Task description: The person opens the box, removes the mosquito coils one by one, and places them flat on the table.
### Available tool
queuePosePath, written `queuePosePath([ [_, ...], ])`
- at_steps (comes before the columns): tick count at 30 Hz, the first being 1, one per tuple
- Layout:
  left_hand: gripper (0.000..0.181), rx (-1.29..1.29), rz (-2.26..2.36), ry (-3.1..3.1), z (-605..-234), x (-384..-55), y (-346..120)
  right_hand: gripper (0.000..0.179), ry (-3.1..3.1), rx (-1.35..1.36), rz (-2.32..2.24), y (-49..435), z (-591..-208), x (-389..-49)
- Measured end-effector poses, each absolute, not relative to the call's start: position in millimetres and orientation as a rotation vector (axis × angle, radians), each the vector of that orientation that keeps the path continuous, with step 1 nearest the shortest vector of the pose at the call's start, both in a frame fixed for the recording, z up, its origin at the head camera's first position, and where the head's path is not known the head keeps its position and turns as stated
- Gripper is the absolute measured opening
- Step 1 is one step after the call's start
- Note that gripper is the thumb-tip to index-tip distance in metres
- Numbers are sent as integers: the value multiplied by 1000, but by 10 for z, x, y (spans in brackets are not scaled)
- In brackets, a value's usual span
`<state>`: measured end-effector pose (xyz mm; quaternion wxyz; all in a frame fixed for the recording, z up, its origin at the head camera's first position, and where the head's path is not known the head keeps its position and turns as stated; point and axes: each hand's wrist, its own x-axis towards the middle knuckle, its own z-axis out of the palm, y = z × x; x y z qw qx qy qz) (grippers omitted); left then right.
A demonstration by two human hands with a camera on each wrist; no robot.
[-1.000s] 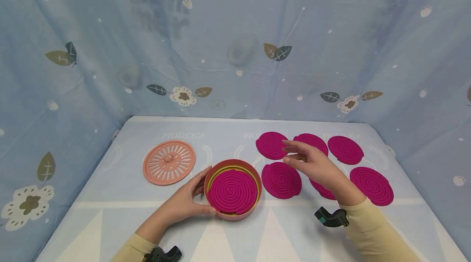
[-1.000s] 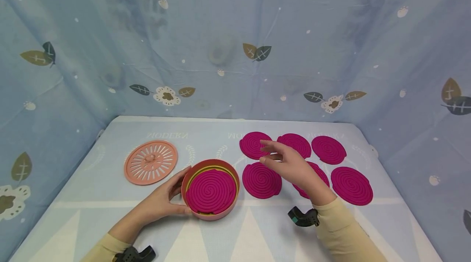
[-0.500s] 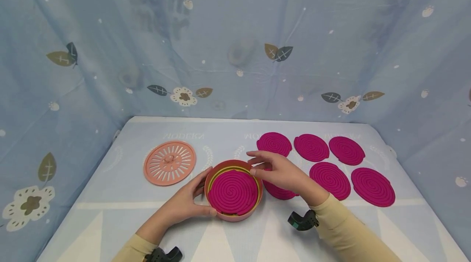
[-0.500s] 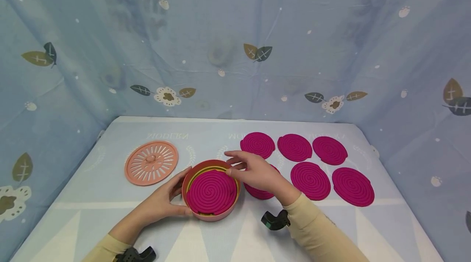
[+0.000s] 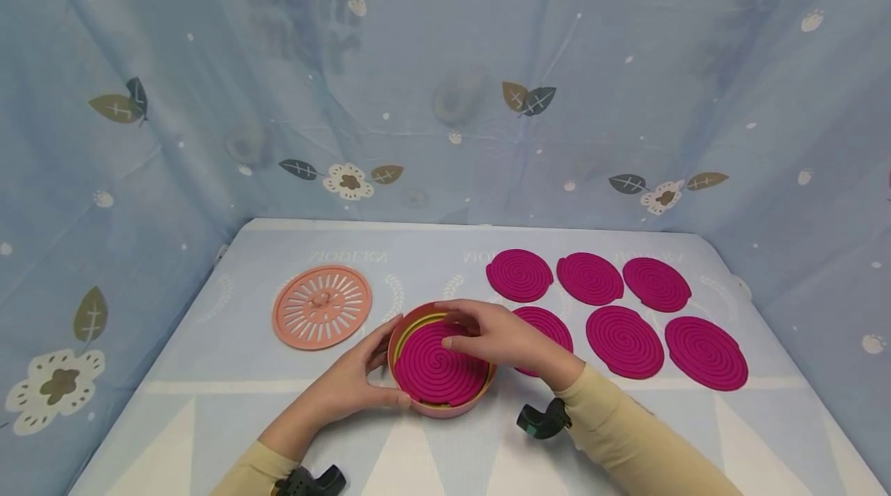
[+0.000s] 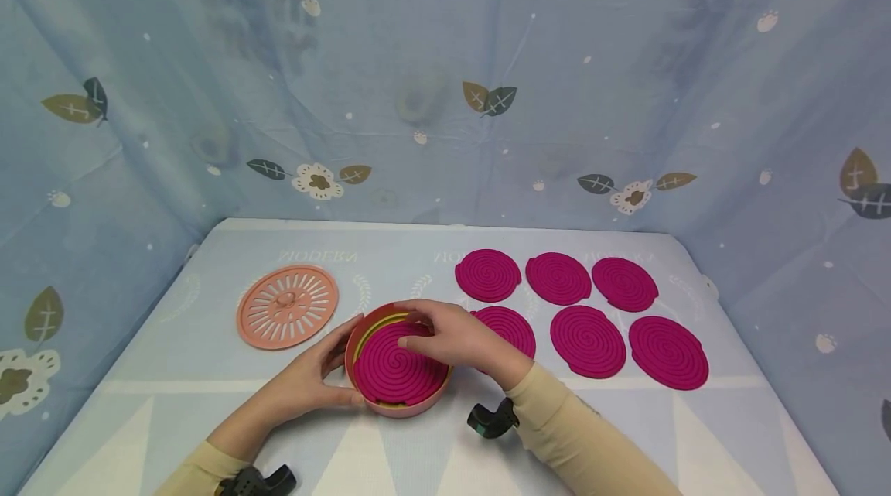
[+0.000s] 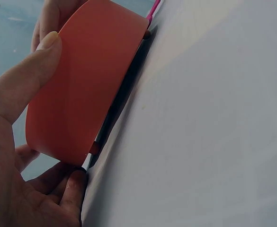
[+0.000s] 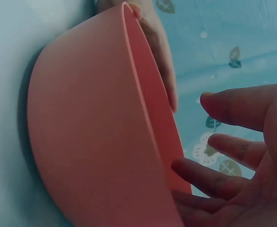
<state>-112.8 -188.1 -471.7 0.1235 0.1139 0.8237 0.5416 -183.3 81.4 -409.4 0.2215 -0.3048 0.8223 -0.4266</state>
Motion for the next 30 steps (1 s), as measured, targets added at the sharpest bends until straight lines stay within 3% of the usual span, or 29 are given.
queuePosePath([
  [13,118,368,1603,2396,-4734,-1137,-1888,57,2311,-909,-1083,733,-4071,-1812],
  [30,118,350,1599,2386,-4702,-1126,-1875,57,2216,-805,-1326,854,-4084,-1839],
])
